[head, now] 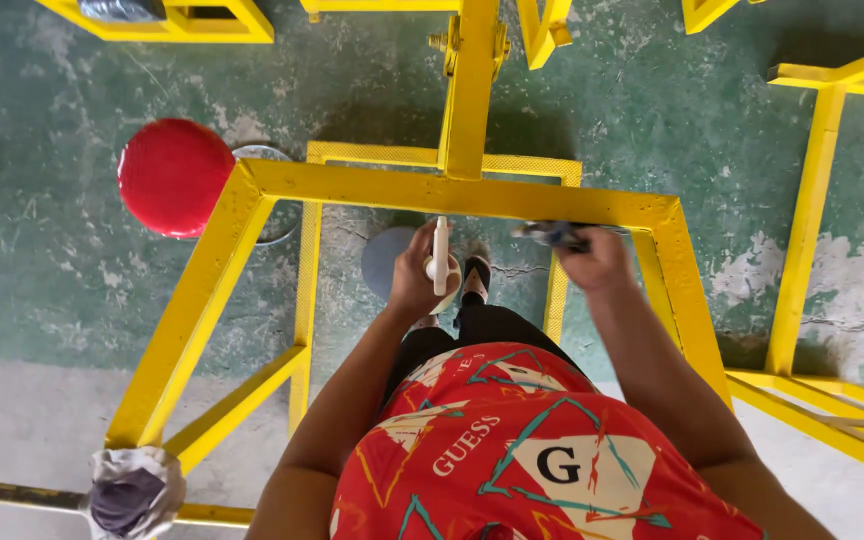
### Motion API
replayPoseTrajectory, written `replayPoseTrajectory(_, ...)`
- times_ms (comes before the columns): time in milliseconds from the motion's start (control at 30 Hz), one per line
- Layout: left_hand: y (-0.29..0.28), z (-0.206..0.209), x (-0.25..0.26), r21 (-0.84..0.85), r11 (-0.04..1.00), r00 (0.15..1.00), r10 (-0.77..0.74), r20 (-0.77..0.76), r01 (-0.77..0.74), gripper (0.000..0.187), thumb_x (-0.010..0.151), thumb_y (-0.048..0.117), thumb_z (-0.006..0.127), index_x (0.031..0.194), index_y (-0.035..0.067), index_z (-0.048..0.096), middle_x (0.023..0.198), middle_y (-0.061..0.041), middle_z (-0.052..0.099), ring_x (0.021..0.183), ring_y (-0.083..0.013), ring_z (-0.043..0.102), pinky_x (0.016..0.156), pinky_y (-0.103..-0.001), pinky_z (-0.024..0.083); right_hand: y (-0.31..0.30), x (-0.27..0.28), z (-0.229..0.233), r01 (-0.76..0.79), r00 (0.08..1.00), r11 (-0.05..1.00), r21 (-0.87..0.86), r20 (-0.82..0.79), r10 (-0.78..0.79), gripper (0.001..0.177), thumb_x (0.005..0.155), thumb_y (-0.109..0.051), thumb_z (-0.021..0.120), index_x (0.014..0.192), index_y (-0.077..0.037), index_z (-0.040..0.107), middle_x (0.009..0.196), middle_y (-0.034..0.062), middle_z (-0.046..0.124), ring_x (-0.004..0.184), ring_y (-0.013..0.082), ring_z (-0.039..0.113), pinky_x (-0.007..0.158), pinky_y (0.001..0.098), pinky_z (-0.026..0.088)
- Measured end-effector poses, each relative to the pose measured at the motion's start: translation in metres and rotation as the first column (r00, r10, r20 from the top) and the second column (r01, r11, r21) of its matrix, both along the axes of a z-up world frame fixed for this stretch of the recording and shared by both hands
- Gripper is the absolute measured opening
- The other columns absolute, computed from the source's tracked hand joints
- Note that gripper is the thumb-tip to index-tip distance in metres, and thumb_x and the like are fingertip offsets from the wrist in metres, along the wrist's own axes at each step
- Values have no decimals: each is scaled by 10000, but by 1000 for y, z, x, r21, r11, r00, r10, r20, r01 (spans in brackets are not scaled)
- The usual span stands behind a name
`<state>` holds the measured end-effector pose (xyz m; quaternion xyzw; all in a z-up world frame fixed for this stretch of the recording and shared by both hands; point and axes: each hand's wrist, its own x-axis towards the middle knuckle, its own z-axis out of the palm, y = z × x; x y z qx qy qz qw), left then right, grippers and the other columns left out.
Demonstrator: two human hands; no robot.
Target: Cleaning and wiping down yellow gym equipment with a spray bottle and cloth.
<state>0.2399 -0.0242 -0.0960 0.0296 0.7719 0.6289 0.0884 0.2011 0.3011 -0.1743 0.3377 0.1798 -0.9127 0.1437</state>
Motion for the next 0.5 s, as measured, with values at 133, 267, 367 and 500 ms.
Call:
replayPoseTrajectory(133, 1, -15, 5, 64, 994, 996, 85, 13, -86, 768, 723, 68, 770, 1445, 53, 510, 921, -69, 725, 846, -152, 738, 798, -302, 590, -60, -33, -80, -93, 995, 975, -204, 28, 101, 227, 1015, -10, 554, 1221, 52, 625, 1216, 201, 676, 1108, 349, 662, 1025, 502, 536)
replayPoseTrajectory(267, 2, -22, 19, 99, 973, 978, 203, 53, -208, 826, 711, 68, 791, 1460, 45, 445, 1006, -77, 710, 876, -137, 698, 802, -295, 579, -133, -28, -21, -196, 964, 975, -107, 163, 212, 259, 917, 1, 536, 1157, 51, 621, 1161, 184, 688, 1078, 331, 675, 980, 502, 564)
replayPoseTrajectory(367, 2, -16, 24, 52, 946, 938, 325, -122, -321, 772, 718, 40, 798, 1418, 40, 472, 1122, -119, 690, 987, -178, 682, 883, -333, 559, -146, -18, 6, -317, 927, 941, -121, 169, 334, 288, 879, 50, 508, 1148, 59, 611, 1150, 188, 686, 1076, 332, 679, 989, 498, 575)
replayPoseTrajectory(500, 14, -1, 44, 45, 821, 820, 571, -38, -569, 727, 720, 42, 785, 1375, 52, 469, 1056, -87, 685, 976, -192, 686, 885, -353, 573, -140, -7, 109, -568, 792, 758, 320, -39, 609, 405, 794, 93, 542, 1182, 10, 623, 1096, 146, 693, 968, 302, 699, 863, 487, 572)
